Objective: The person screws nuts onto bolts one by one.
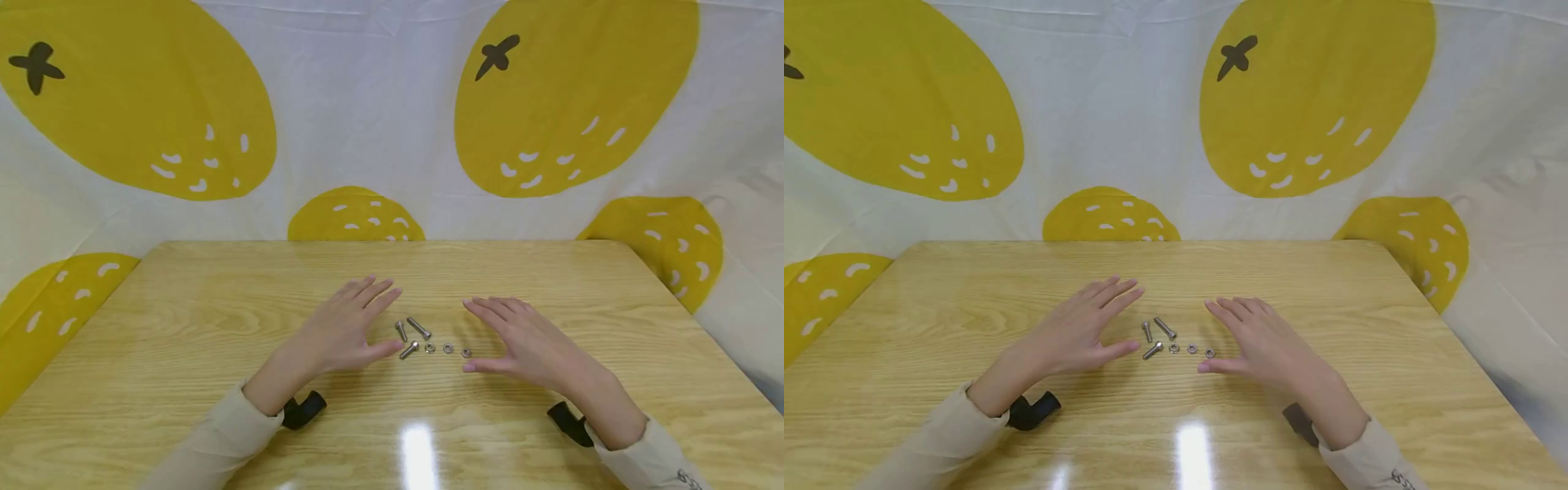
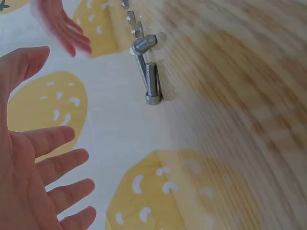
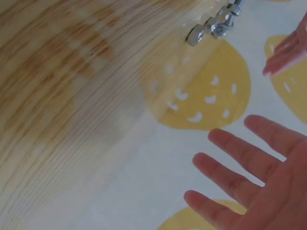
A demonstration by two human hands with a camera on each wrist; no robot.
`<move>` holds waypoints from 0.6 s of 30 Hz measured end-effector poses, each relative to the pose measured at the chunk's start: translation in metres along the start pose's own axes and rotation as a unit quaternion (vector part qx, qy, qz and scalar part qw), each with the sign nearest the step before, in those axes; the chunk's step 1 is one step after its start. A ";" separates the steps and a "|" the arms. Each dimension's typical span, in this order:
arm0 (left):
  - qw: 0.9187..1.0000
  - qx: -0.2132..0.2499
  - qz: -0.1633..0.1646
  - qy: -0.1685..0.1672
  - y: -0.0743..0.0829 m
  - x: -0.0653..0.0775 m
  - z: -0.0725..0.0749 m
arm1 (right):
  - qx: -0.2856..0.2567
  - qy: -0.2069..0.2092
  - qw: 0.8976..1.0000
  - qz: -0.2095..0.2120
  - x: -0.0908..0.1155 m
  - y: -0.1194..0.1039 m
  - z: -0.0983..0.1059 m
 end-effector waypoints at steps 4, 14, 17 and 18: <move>1.000 0.030 -0.002 -0.009 0.003 -0.010 -0.004 | -0.009 -0.006 1.000 -0.013 0.001 0.000 0.000; 0.992 0.110 -0.022 -0.059 0.014 -0.029 -0.014 | -0.011 -0.015 1.000 -0.016 0.002 0.001 -0.006; 0.991 0.109 -0.021 -0.069 0.018 -0.033 -0.016 | -0.010 -0.018 1.000 -0.015 0.001 0.000 -0.007; 0.991 0.108 -0.022 -0.071 0.020 -0.035 -0.017 | -0.010 -0.019 1.000 -0.014 0.001 -0.001 -0.007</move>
Point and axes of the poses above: each hand's wrist, its own x-axis away from the middle knuckle, its own z-axis out of the back of the hand, y = z × x, the point moved 4 cm from there along -x, towards the middle knuckle, and after that the axes turned 7 degrees about -x, right-handed, at the moved point
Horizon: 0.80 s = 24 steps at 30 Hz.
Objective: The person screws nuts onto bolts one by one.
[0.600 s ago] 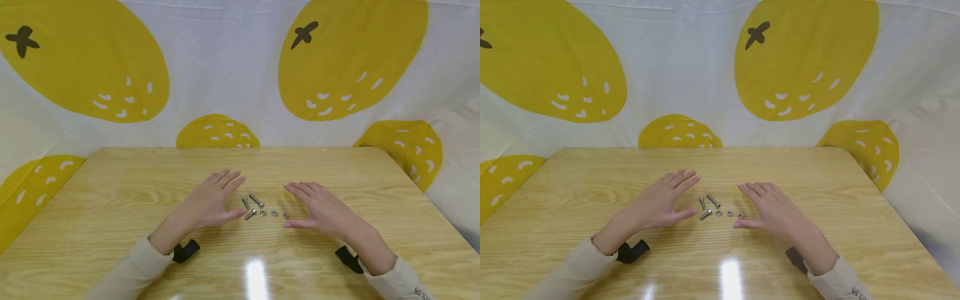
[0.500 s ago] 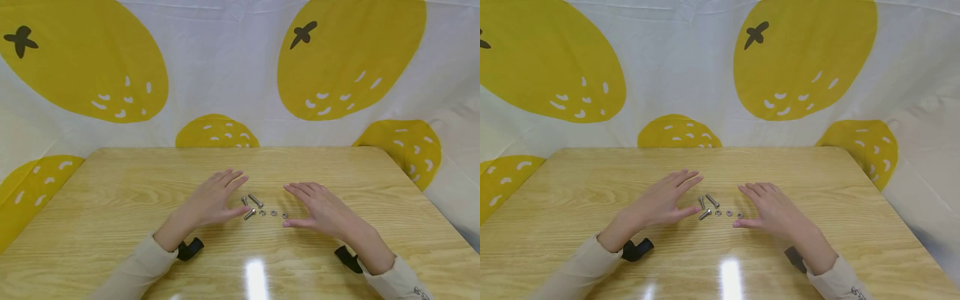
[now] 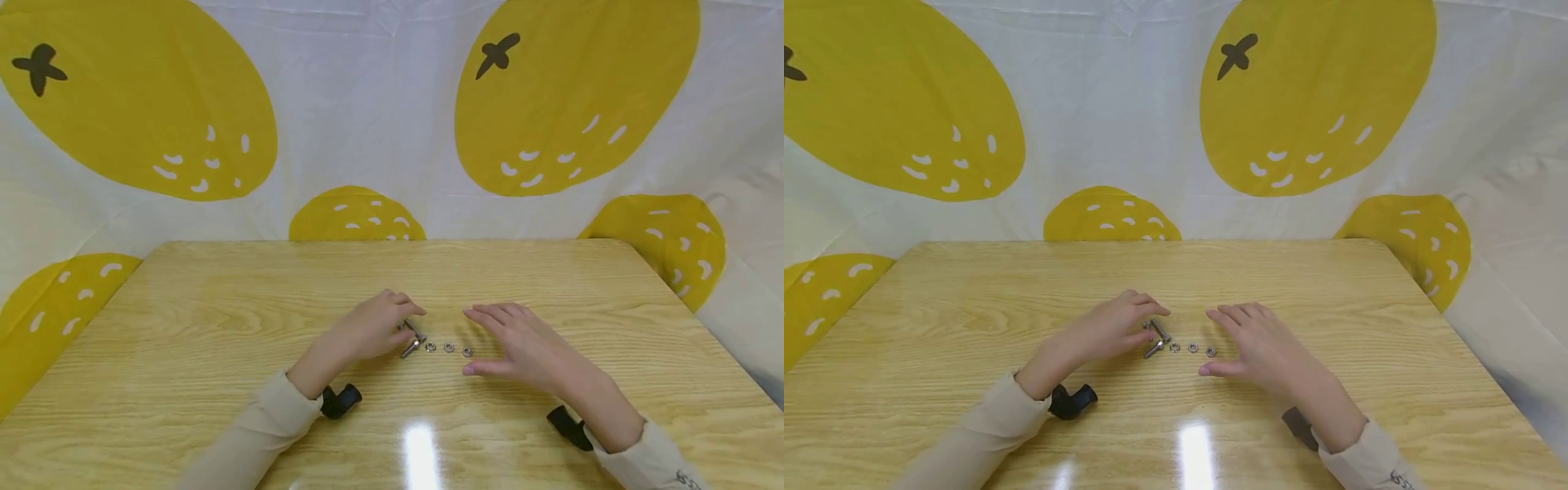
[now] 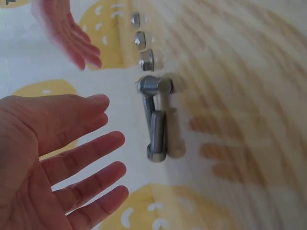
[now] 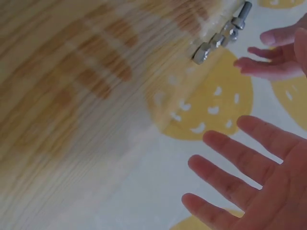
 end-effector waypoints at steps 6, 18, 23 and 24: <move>1.000 -0.023 -0.009 -0.005 0.009 -0.009 -0.006 | 0.002 -0.005 1.000 0.000 0.000 -0.002 -0.001; 0.999 -0.034 -0.018 -0.004 0.010 -0.013 -0.016 | 0.003 0.005 1.000 0.000 0.000 -0.002 0.003; 0.999 -0.040 -0.021 -0.010 0.010 -0.013 -0.017 | 0.001 0.003 1.000 0.003 0.000 -0.003 0.004; 0.999 -0.042 -0.020 -0.013 0.010 -0.014 -0.018 | 0.002 0.003 1.000 0.004 0.000 -0.003 0.004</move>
Point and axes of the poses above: each hand's wrist, its own x-axis away from the middle knuckle, its own z-axis out of the back of the hand, y = z × x, the point moved 4 cm from there along -x, towards the middle knuckle, and after that the axes turned 7 degrees about -x, right-handed, at the moved point
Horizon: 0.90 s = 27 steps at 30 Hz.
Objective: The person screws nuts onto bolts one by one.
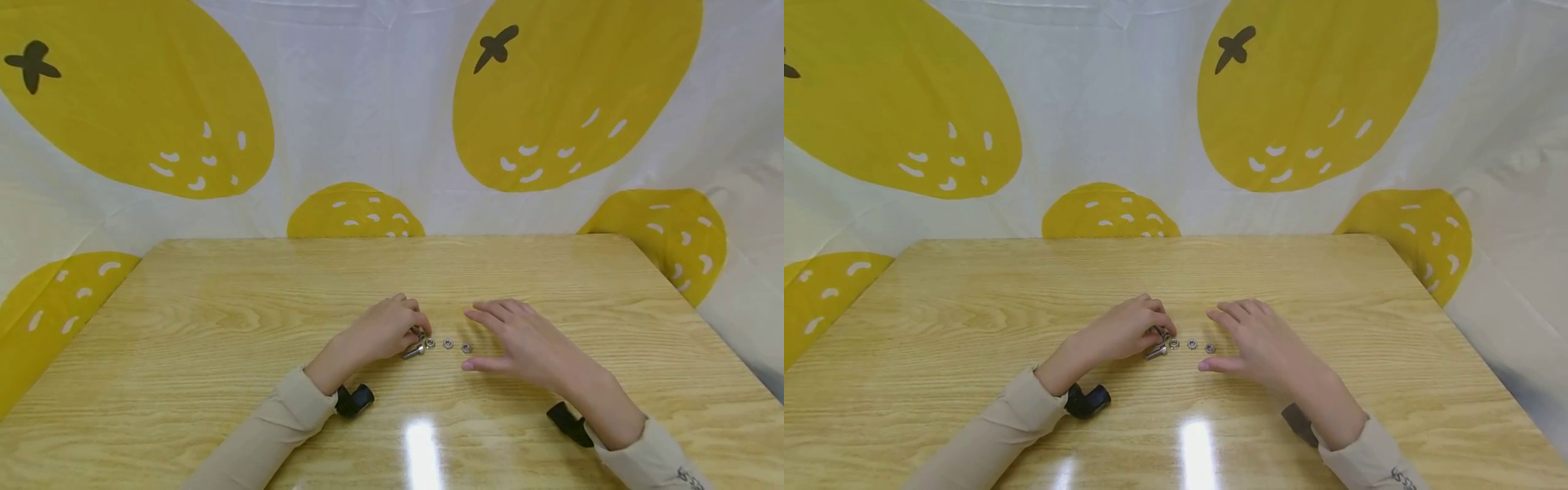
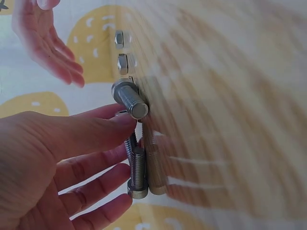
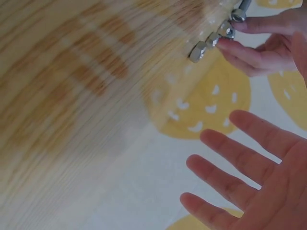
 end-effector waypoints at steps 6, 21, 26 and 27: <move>1.000 -0.012 -0.001 -0.006 0.000 -0.001 -0.001 | 0.003 -0.002 1.000 0.000 0.000 0.000 0.000; 1.000 -0.027 -0.012 0.005 0.001 0.000 -0.002 | 0.000 -0.009 1.000 -0.002 0.000 0.000 0.000; 0.999 -0.040 -0.013 0.004 0.001 -0.001 -0.003 | -0.002 -0.011 1.000 -0.002 0.001 -0.001 0.000; 0.999 -0.041 -0.014 0.004 0.001 -0.001 -0.003 | -0.003 -0.011 1.000 -0.002 0.001 -0.001 0.000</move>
Point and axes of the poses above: each hand's wrist, its own x-axis away from the middle knuckle, its own z-axis out of the back of the hand, y = z × x, the point moved 4 cm from there along -x, towards the middle knuckle, and after that the axes turned 7 degrees about -x, right-handed, at the moved point
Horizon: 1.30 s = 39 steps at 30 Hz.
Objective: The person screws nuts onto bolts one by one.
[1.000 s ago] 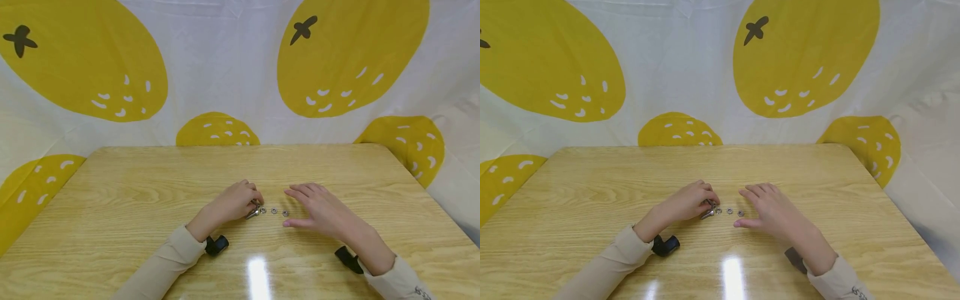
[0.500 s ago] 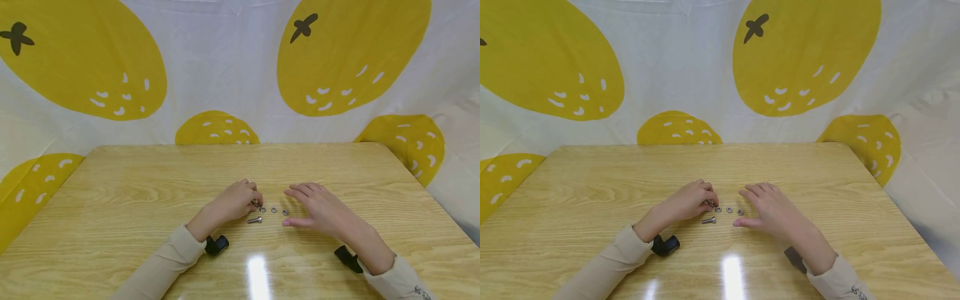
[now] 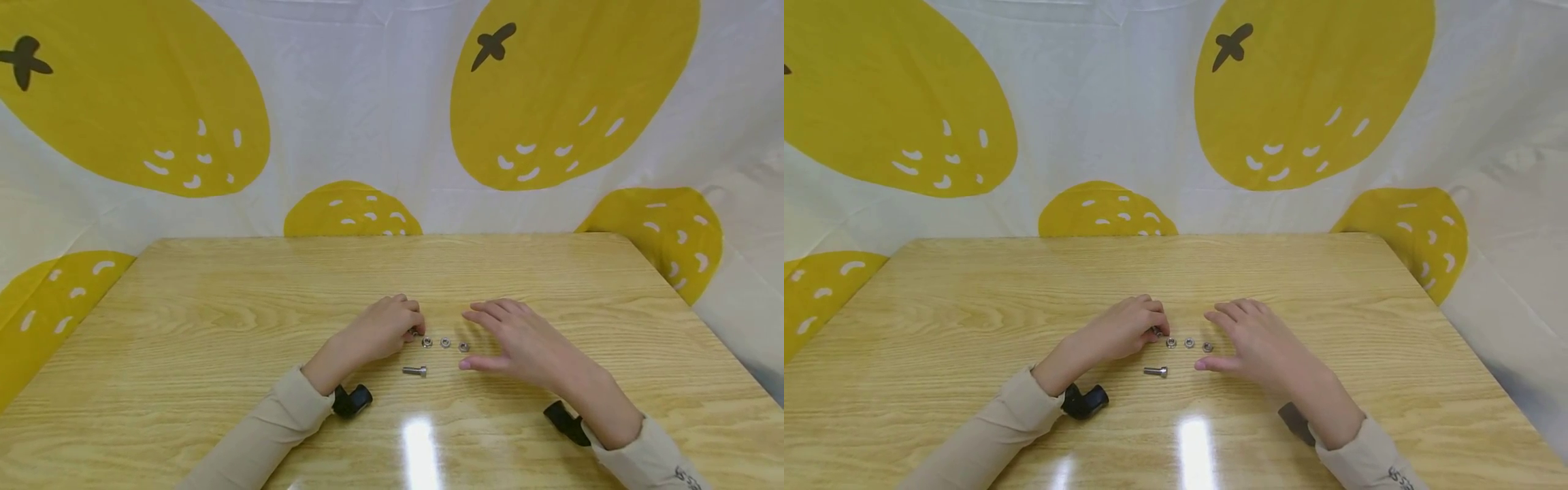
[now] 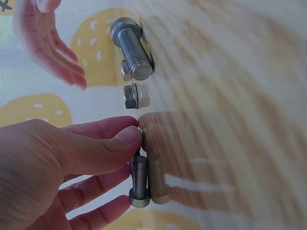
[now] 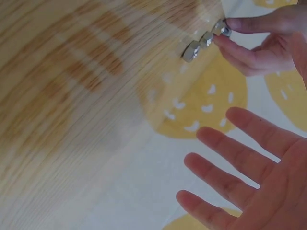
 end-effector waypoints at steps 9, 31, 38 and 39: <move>1.000 -0.005 -0.006 0.003 0.000 -0.002 0.000 | -0.001 -0.002 1.000 0.002 0.000 0.000 0.000; 0.992 0.037 0.046 0.111 -0.011 0.003 0.028 | -0.009 -0.005 1.000 -0.012 0.000 0.001 0.001; 0.975 0.114 0.069 0.175 -0.017 0.018 0.047 | -0.013 0.000 1.000 -0.008 0.000 0.002 -0.001; 0.971 0.128 0.069 0.188 -0.018 0.020 0.050 | -0.013 -0.001 1.000 -0.007 0.000 0.002 -0.001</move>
Point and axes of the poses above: each hand's wrist, its own x-axis away from the middle knuckle, its own z-axis out of the back of the hand, y = z × x, the point moved 4 cm from there along -x, towards the middle knuckle, and after that the axes turned 7 degrees about -x, right-handed, at the moved point
